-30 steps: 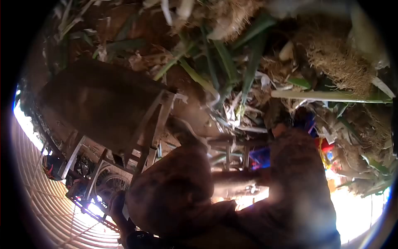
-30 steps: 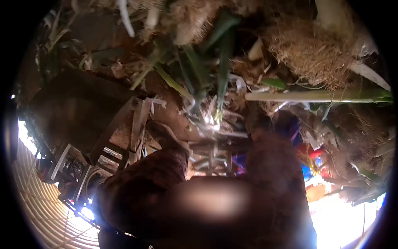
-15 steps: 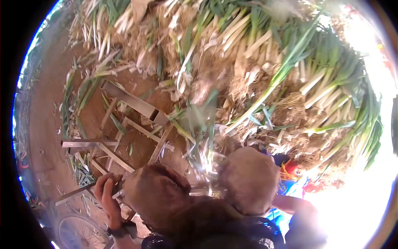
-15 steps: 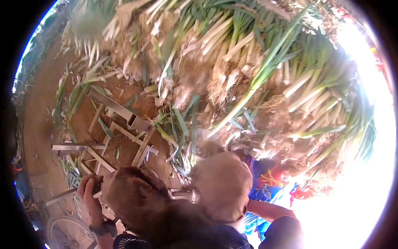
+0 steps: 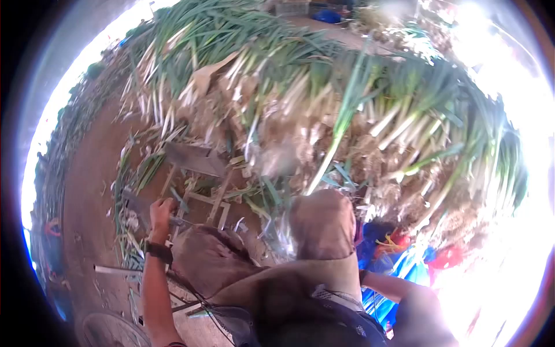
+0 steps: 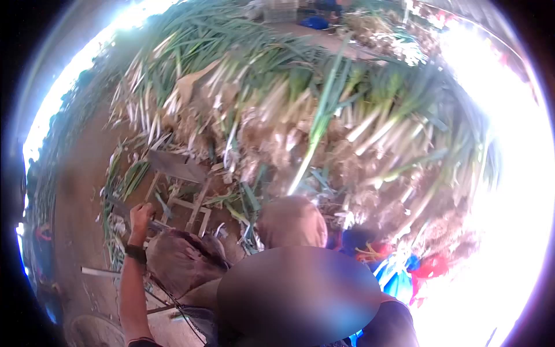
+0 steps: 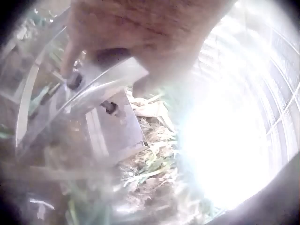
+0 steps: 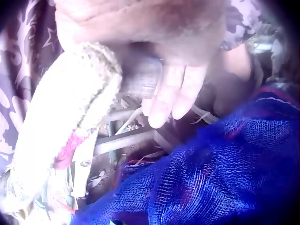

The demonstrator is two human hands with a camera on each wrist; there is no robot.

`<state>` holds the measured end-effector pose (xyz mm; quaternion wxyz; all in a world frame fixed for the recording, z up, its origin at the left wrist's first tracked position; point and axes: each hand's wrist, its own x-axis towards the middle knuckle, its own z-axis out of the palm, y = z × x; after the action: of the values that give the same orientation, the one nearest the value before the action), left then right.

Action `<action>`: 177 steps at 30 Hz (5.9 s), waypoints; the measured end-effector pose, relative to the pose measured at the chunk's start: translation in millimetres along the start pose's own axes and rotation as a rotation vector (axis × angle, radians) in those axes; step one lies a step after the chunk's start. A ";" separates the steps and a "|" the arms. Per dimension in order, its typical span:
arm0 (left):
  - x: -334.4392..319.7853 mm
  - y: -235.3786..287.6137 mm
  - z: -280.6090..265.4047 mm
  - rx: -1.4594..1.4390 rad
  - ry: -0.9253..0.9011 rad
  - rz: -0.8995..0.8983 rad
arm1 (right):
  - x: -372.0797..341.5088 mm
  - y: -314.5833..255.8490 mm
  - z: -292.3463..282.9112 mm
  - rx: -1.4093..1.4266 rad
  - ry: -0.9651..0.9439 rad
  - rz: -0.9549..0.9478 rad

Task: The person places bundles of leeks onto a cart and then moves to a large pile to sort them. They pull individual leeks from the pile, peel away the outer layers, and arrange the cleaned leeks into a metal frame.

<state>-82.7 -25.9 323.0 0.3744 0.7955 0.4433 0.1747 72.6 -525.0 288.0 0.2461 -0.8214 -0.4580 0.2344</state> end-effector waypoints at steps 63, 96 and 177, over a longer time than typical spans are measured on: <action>-10.9 278.9 140.0 -0.797 -0.656 0.305 | 183.0 50.7 -226.4 0.515 0.674 0.300; 24.6 315.6 277.5 -0.559 -0.951 0.254 | 244.4 228.1 -352.3 0.837 0.790 0.527; -62.1 309.3 370.1 -0.525 -1.204 -0.060 | 179.2 264.3 -263.1 -0.268 0.819 1.255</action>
<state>286.7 -342.0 314.8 0.7435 0.6237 0.1208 -0.2090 485.9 -540.8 298.1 0.1151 -0.9721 0.1981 -0.0509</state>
